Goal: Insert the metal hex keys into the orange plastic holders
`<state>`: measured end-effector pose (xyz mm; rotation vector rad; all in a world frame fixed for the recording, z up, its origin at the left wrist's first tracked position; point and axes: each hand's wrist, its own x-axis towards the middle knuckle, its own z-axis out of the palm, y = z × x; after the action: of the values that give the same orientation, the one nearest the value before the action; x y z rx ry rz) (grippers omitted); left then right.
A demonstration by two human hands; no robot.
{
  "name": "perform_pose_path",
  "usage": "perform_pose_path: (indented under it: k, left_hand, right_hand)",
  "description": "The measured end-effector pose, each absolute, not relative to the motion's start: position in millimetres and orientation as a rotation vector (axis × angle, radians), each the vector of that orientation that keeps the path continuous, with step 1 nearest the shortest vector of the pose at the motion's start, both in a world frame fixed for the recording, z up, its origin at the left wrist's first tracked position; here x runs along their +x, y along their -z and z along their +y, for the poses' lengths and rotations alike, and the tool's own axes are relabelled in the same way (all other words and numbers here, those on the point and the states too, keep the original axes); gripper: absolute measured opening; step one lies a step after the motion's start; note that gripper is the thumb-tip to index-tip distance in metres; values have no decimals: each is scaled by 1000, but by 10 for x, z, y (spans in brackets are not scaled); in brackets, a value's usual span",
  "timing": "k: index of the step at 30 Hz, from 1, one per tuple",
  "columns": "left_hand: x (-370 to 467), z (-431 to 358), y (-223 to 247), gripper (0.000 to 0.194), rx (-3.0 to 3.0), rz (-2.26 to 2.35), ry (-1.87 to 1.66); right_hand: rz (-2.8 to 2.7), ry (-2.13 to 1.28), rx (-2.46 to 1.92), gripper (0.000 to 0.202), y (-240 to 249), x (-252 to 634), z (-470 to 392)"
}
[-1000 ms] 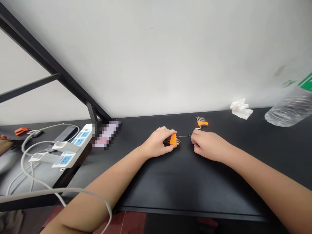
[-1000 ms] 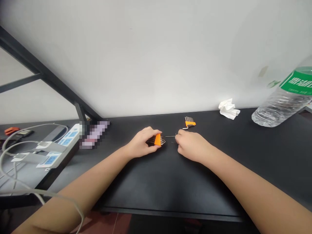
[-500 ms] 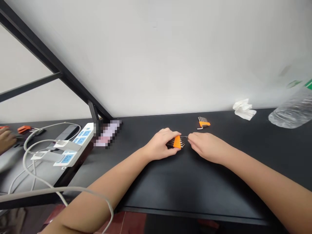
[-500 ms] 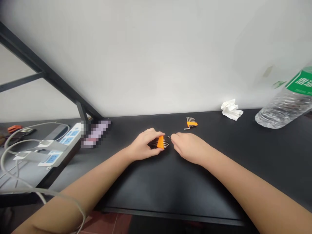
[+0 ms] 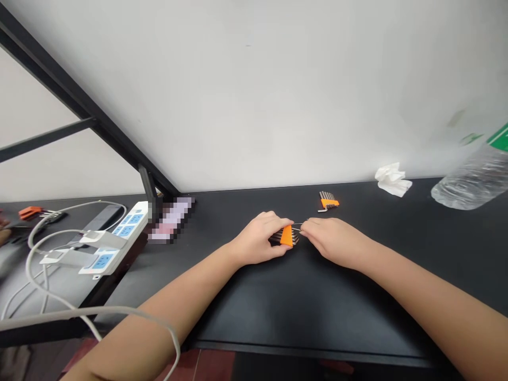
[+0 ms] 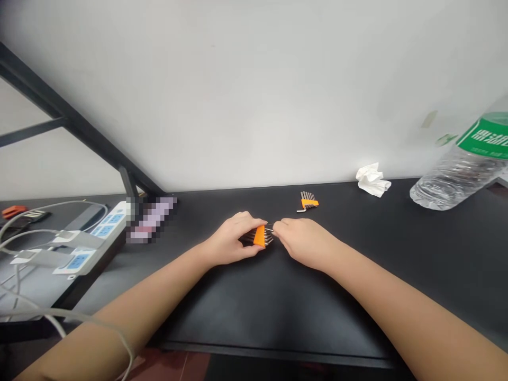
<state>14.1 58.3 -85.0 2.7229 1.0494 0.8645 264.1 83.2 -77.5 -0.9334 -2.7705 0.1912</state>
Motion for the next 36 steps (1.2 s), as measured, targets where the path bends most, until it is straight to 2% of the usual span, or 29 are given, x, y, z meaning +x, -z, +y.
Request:
perform_pose_path:
  k: [36]
  left_hand:
    - [223, 539, 878, 46, 2776, 1030, -867]
  right_hand:
    - [-2801, -202, -922, 28, 694, 2607, 763]
